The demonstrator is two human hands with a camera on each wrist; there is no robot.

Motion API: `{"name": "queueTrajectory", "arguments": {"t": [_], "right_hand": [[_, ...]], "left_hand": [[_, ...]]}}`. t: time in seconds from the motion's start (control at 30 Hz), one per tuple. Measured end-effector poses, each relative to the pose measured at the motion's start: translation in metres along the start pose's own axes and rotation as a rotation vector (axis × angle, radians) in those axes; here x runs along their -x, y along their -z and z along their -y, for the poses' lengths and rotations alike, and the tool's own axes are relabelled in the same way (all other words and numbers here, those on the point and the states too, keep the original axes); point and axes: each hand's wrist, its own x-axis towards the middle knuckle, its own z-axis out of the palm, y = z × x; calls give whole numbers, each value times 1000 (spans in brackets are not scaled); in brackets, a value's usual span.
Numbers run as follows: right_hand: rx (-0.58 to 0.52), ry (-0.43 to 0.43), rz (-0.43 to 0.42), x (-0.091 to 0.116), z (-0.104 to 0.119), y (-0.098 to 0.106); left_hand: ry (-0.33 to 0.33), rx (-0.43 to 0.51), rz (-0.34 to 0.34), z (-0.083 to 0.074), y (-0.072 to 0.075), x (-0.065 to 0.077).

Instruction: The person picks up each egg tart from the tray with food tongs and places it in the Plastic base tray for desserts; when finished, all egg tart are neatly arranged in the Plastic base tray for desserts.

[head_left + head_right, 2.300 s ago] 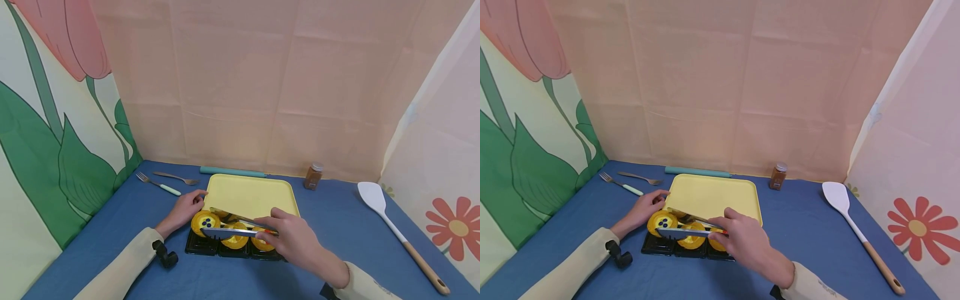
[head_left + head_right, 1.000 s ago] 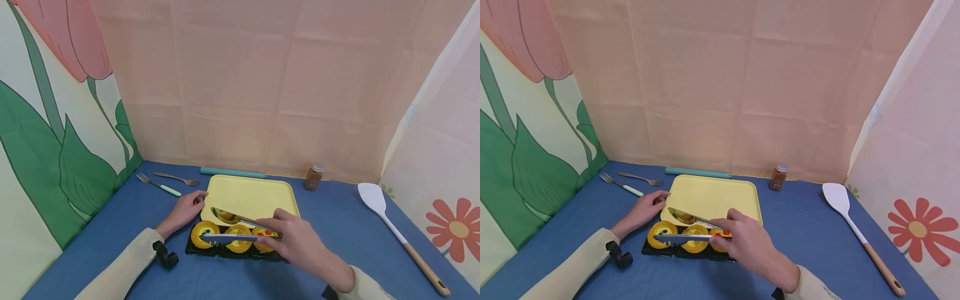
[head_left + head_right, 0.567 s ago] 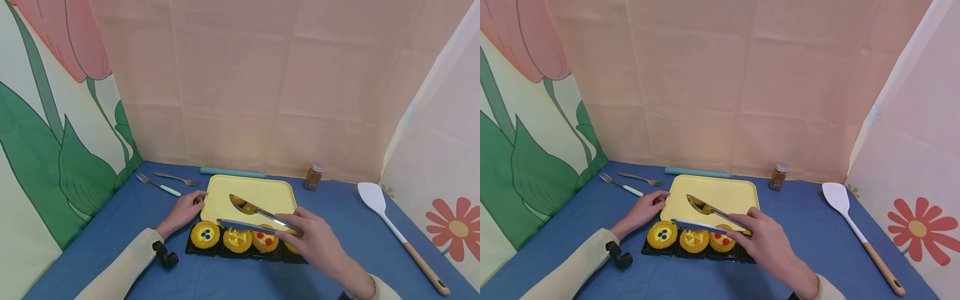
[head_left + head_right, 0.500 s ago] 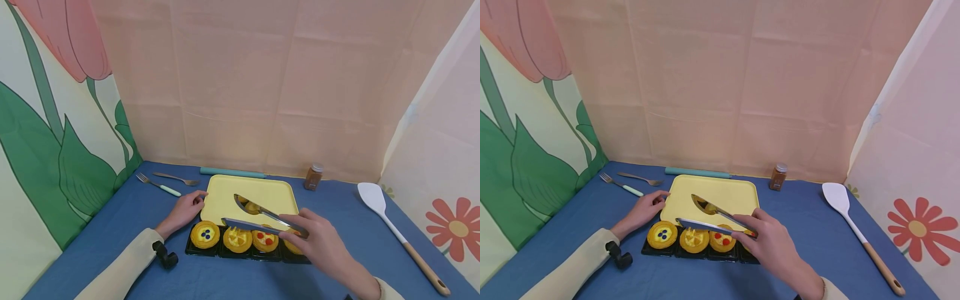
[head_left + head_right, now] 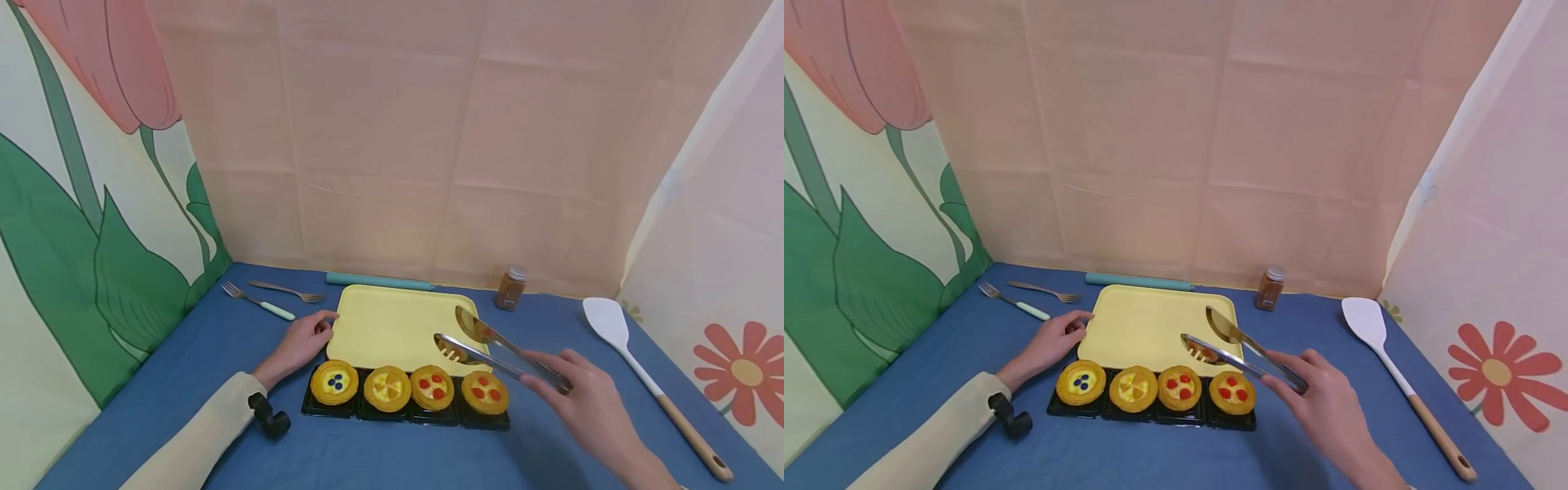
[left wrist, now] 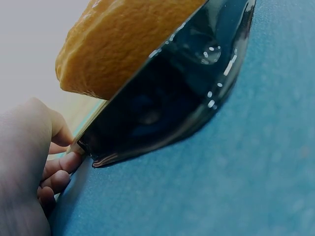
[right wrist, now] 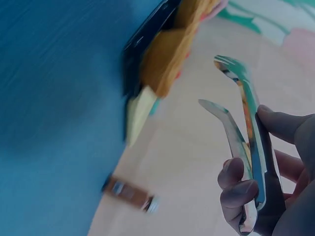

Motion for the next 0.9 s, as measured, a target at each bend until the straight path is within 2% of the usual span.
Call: {"name": "queueTrajectory", "arguments": {"t": [0.2, 0.4, 0.57, 0.9], "right_hand": [[64, -38, -73, -2, -38, 6], [123, -70, -26, -8, -69, 8], [143, -62, 24, -15, -83, 4], [133, -66, 47, -28, -103, -11]], "left_hand": [[-7, 4, 3, -1, 1, -1], [-9, -2, 4, -1, 1, -1], [-2, 5, 1, -1, 0, 1], [4, 10, -5, -1, -1, 1]]}}
